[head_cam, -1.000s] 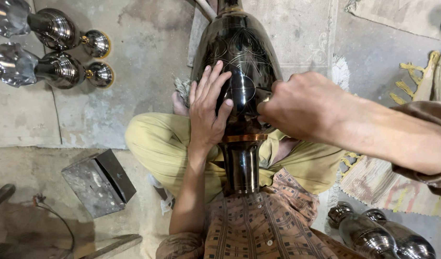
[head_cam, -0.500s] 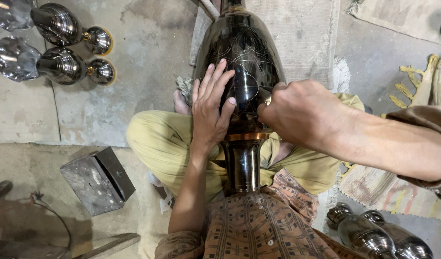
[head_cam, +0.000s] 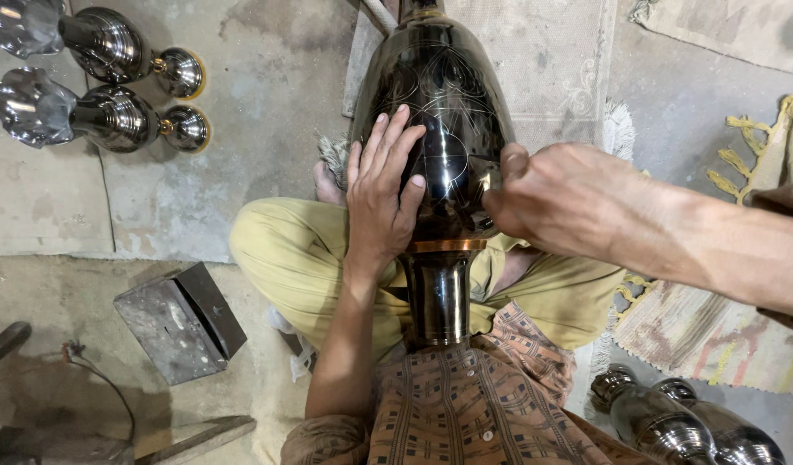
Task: The person sits cross-legged on the floor and uses a small metal tool to engrave intricate patterns onto the surface of a large, polished metal vase. The person holds the vase steady with one hand while carefully carving designs with the other.
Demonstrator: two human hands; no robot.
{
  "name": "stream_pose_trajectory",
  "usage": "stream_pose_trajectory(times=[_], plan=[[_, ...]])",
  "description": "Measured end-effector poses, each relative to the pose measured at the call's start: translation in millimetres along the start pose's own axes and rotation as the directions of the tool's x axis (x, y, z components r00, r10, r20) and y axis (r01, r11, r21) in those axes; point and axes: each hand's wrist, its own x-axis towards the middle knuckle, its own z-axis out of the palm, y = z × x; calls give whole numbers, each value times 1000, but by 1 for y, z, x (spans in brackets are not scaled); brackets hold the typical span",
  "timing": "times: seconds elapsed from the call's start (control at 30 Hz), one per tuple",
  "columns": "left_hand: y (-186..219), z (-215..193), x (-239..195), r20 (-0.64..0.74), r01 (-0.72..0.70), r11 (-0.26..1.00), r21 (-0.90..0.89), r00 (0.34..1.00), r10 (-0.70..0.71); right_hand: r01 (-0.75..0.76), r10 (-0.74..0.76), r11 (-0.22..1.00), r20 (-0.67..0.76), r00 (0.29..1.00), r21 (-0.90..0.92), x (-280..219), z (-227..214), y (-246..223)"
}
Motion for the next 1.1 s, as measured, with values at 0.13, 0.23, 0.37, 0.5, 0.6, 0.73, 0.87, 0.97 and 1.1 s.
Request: stream_pose_trajectory(times=[0.13,0.23,0.37,0.5,0.6,0.73,0.87,0.97,1.1], plan=[[-1,0,0,2,1,1000,0,1000,-1,30,-75,961,-157,985,-274,-2,12,6],[-2,0,0,5,0,1000,-1,1000,0,51,-97,964,-169,981,-260,0,16,8],[-2,1,0,2,-5,1000,-2,1000,5,77,-100,983,-132,986,-169,2,18,9],[-3,0,0,6,-7,1000,5,1000,7,76,-92,988,-119,989,-133,3,15,10],[-3,0,0,1,-9,1000,6,1000,9,82,-100,988,-144,985,-131,2,13,10],[-3,1,-2,1,-11,1000,21,1000,10,92,-109,988,-140,984,-120,-1,9,13],[-1,5,0,16,0,996,88,1000,-1,123,-142,984,-144,979,-131,-3,7,20],[3,12,4,32,-54,979,197,998,48,128,-128,991,-7,992,-27,-1,7,21],[13,14,5,79,-101,973,209,993,86,172,-180,979,-70,981,-106,-3,13,23]])
